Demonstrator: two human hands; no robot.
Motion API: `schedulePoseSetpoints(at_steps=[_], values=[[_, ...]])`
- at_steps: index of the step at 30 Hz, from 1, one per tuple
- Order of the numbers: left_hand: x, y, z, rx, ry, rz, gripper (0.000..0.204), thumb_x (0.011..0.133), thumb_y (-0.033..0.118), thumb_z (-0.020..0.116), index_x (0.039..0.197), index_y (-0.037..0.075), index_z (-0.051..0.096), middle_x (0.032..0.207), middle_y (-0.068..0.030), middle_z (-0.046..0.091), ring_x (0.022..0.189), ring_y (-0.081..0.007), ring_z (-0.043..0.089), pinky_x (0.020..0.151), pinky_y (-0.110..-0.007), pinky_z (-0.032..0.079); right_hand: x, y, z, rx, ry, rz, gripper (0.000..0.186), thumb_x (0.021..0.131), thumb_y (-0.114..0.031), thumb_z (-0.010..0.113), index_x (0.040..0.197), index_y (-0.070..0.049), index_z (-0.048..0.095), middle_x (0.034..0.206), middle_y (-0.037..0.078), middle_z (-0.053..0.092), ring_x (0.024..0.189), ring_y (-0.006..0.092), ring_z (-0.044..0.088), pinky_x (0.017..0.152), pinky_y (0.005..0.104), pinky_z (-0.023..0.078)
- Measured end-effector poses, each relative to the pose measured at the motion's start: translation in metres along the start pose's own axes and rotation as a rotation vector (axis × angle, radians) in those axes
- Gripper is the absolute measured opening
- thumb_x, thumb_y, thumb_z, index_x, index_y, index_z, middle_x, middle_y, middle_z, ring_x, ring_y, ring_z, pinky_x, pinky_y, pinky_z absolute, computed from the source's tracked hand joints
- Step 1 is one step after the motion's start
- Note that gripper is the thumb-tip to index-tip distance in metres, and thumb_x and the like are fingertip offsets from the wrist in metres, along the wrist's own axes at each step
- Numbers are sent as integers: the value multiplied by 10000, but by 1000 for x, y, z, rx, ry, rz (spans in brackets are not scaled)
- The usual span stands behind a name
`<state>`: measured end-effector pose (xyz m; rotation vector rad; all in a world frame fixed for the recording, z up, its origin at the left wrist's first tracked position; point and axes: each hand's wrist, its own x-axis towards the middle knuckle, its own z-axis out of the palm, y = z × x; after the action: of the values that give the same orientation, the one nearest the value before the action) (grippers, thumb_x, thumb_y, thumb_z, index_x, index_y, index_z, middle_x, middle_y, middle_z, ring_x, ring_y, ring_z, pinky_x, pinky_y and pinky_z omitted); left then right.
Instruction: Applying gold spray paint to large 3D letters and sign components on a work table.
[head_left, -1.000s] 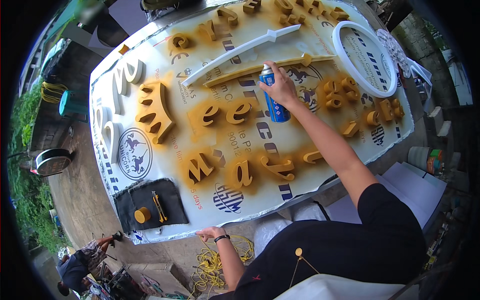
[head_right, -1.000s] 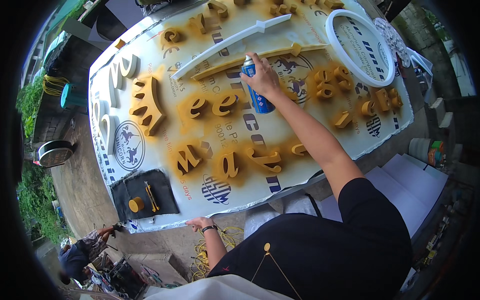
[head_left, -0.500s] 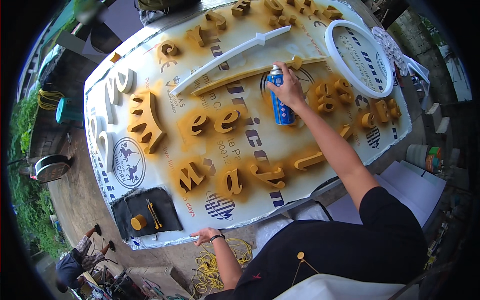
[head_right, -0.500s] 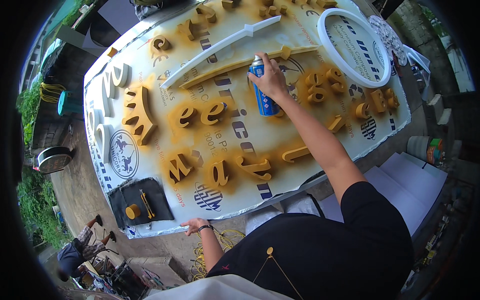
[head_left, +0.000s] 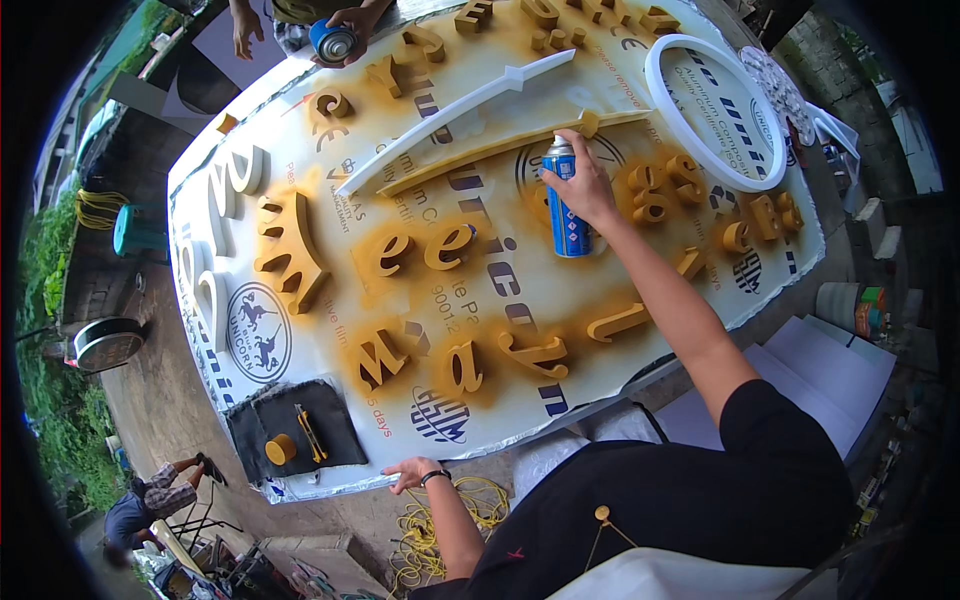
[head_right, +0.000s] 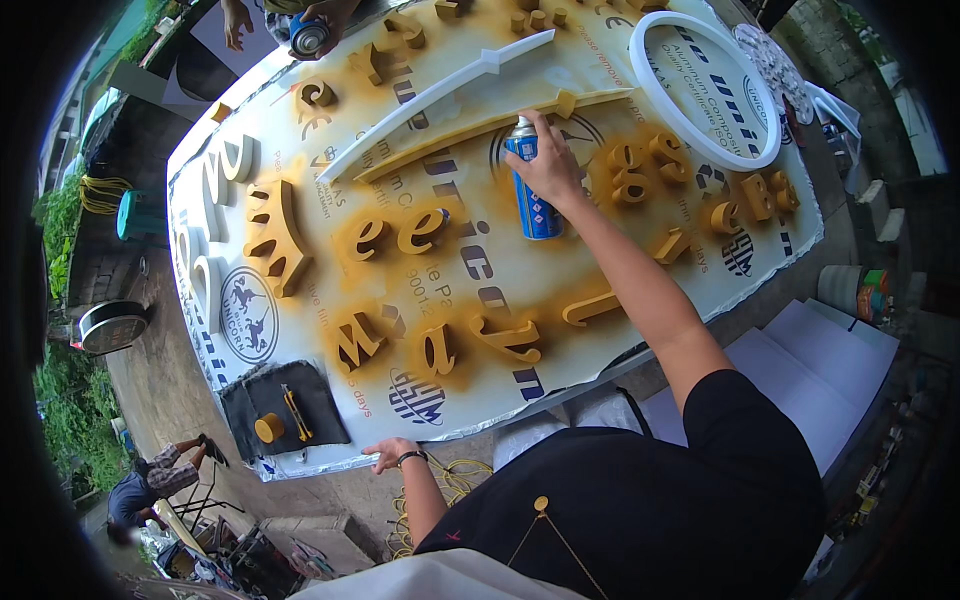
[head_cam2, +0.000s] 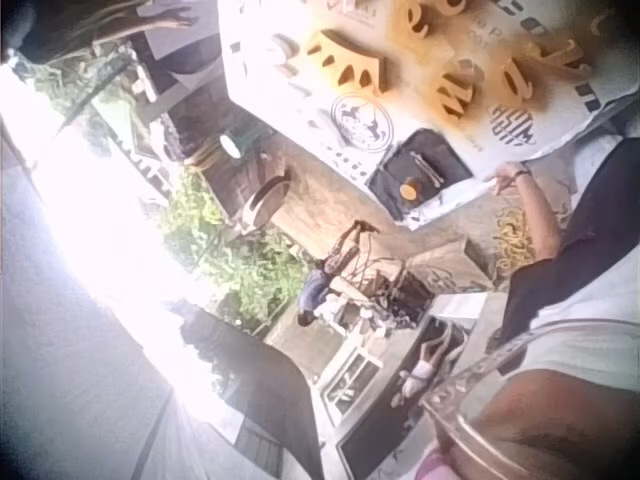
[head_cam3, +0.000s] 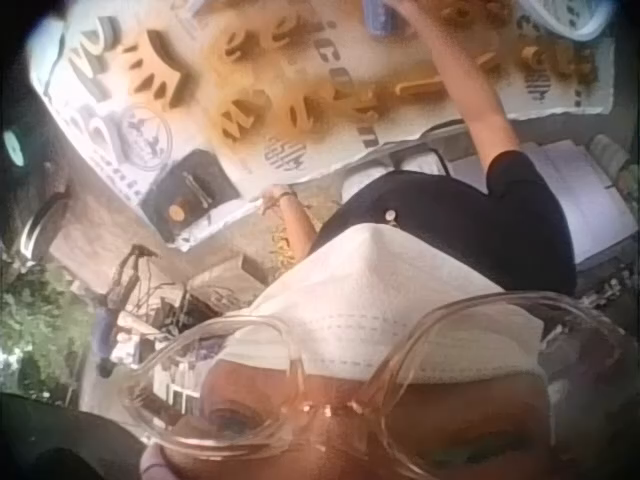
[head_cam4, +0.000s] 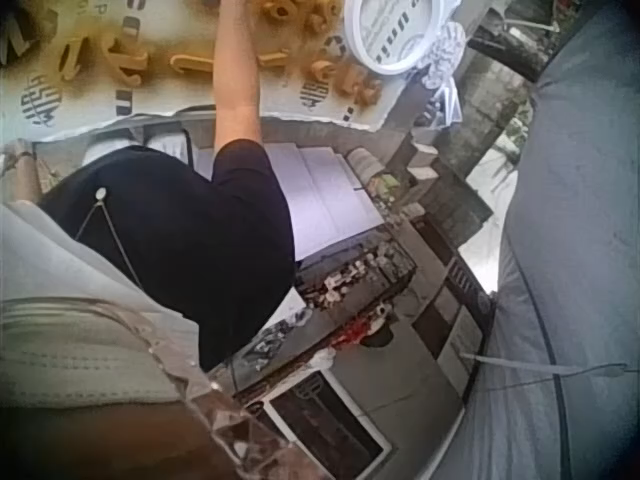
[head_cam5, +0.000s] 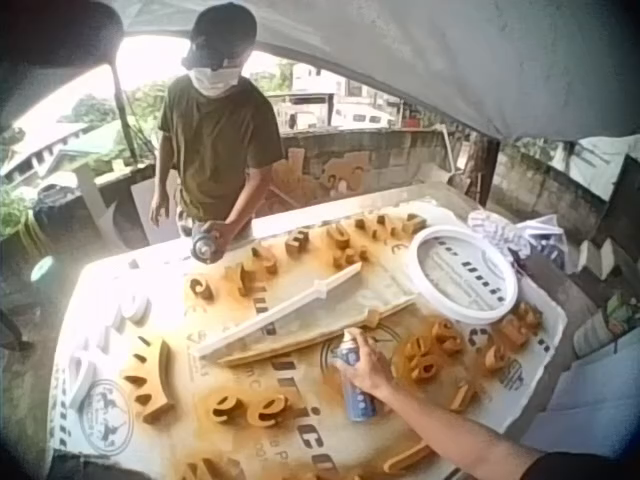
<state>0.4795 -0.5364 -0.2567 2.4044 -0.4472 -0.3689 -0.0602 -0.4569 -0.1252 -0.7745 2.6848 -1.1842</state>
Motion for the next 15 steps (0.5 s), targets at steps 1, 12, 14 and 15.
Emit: schedulePoseSetpoints(at_steps=[1,12,14,15], values=[[1,-1,1,-4,5,-5,651,959,547,330,1361,44,238,1341,-327,400,1168,-463,486,980,-532,418,-1,0,-2,4,-10,39,609,769,-313,690,1295,-225,397,1112,184,557,998,395,589,831,474,485],[3,-4,4,21,27,9,649,953,562,333,1353,56,253,1327,-305,436,1153,-455,502,958,-527,442,7,35,-20,-21,96,-39,594,774,-268,702,1286,-176,416,1105,182,594,950,359,618,830,432,489],[2,-3,4,22,30,10,650,953,563,334,1353,56,255,1323,-304,441,1152,-455,504,959,-528,442,7,39,-22,-38,114,-38,595,776,-269,701,1290,-182,414,1106,181,594,952,359,620,830,434,490],[3,-3,4,26,31,5,649,952,563,335,1351,57,257,1320,-305,443,1150,-455,506,961,-530,441,8,40,-24,-34,96,-11,592,778,-271,700,1290,-186,414,1109,181,594,951,359,623,829,435,493]])
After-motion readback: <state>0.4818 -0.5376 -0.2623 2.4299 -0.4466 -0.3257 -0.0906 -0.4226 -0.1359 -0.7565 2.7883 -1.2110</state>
